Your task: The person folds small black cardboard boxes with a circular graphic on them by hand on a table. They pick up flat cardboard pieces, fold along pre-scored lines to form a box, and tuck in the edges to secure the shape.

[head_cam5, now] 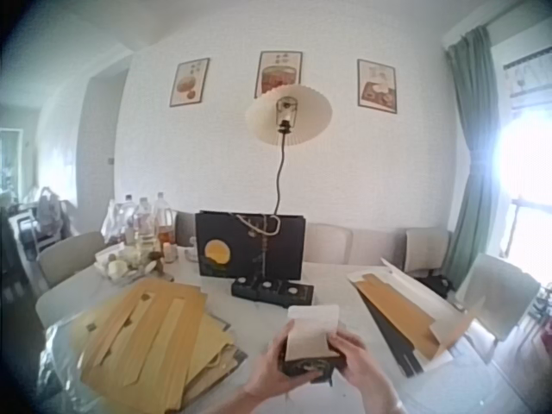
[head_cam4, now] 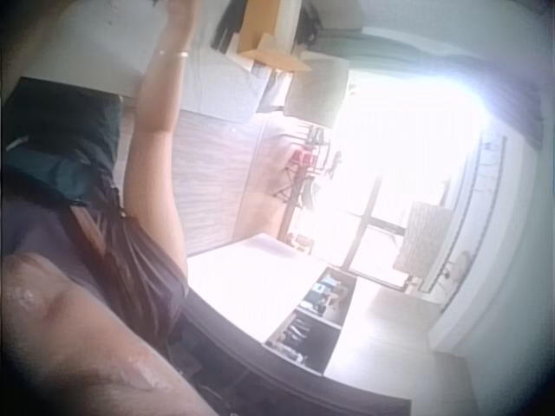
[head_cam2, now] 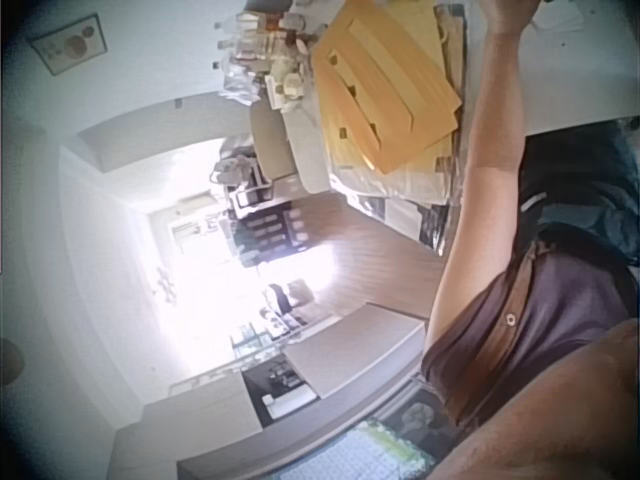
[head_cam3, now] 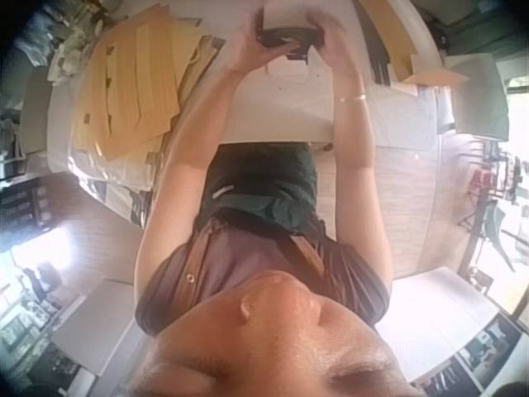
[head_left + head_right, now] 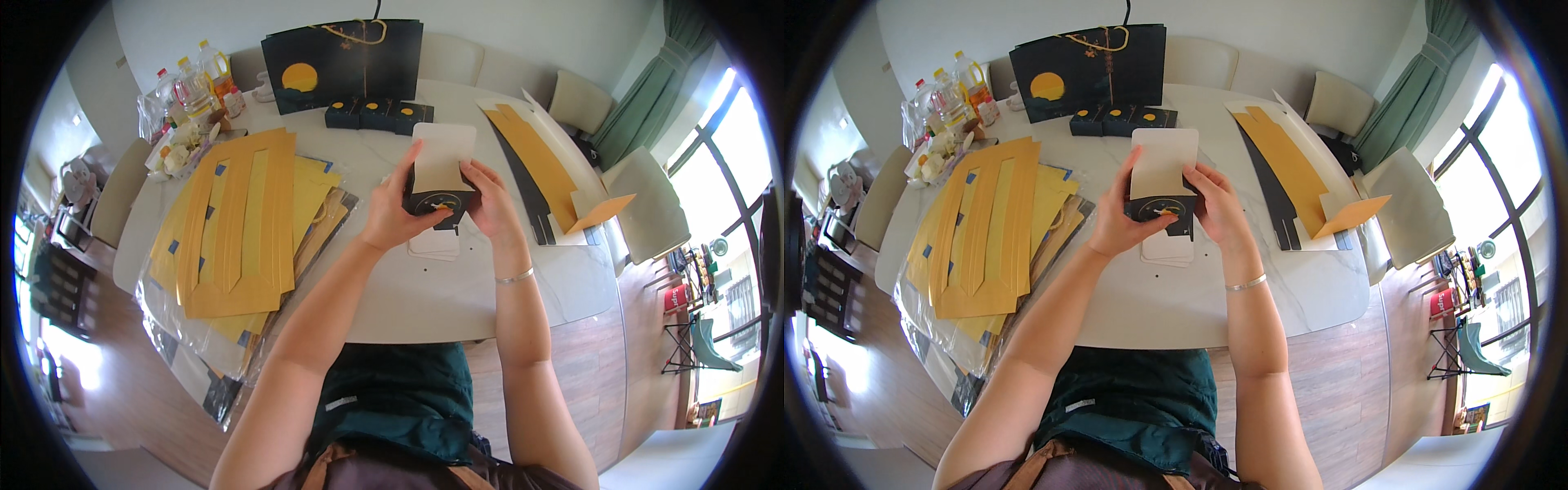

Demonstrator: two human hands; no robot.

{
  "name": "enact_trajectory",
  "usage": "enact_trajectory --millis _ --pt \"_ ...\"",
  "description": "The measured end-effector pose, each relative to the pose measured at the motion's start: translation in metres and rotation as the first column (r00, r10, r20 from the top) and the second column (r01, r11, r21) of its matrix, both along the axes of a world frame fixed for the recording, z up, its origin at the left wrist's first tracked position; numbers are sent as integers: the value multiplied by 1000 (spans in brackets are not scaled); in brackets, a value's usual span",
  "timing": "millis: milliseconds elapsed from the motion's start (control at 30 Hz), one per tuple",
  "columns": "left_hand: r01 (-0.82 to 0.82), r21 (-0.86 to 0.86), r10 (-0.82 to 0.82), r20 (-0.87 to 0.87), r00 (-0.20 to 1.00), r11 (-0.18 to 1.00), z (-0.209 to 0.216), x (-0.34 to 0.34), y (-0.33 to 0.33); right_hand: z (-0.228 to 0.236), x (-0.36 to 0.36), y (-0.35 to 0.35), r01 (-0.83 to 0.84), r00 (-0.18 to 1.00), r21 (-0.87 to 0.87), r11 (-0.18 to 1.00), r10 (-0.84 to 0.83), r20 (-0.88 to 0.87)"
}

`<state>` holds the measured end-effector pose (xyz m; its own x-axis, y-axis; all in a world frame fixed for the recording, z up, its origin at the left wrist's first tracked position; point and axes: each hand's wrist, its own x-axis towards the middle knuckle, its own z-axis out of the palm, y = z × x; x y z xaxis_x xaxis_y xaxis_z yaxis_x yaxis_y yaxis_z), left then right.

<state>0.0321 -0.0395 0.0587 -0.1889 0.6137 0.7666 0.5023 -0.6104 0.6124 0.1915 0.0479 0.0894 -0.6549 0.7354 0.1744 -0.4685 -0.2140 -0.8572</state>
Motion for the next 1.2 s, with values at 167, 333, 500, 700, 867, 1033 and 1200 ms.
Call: enact_trajectory --millis 167,333,500,700,867,1033,1200 --pt "-25 -3 25 -56 998 1000 3 2 -3 1 0 -3 73 996 71 995 -75 37" --pt "138 -30 -136 68 988 990 6 8 -6 10 9 -5 130 988 54 990 -134 71" --pt "303 -6 -280 361 889 953 9 10 -12 9 11 0 229 972 173 958 -235 16" --pt "417 -37 -360 439 823 908 8 6 -5 3 5 0 298 954 144 944 -301 -1" --pt "424 -66 -345 477 809 903 13 8 -9 -3 5 4 297 953 154 942 -304 19" --pt "447 -49 -378 457 805 893 9 5 -6 -3 4 4 285 956 163 945 -291 16" --pt "390 -70 -341 361 868 918 12 3 -8 -1 3 2 293 955 150 944 -297 7"
